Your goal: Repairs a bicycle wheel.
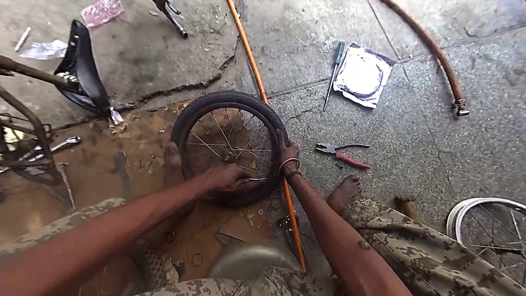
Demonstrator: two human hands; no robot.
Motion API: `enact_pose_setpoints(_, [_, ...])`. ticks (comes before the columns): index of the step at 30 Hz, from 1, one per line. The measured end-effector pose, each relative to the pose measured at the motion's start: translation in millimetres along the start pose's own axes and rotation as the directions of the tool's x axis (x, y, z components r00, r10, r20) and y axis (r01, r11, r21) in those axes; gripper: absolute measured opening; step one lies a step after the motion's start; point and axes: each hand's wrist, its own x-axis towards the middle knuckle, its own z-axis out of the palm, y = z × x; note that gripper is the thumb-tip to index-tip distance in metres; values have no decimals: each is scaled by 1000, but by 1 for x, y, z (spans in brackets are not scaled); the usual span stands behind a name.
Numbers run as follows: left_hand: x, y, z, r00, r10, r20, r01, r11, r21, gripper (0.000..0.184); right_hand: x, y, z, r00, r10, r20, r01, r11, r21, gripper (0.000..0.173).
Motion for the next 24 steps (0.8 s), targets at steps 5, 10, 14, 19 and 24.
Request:
enact_pose_setpoints(5, [3,3,9,1000,4,-22,-4,1000,2,28,2,-1,0,1000,28,-1,-28,998,-49,71])
enact_pose_setpoints(10, [3,13,13,997,-75,-14,76,997,7,29,4,-1,1,999,32,-20,-34,996,-79,71])
enact_pose_setpoints(14, [8,17,13,996,-91,20,92,995,-41,32,4,0,1,999,45,-15,-46,996,-70,72])
enact_pose_setpoints(19, [9,36,11,977,-213,22,214,976,-31,31,4,-2,1,999,31,-11,-32,998,-50,71])
enact_pose_setpoints(24, [13,104,-68,813,-441,380,493,869,-46,22,7,1,2,999,39,1,-39,998,-55,72])
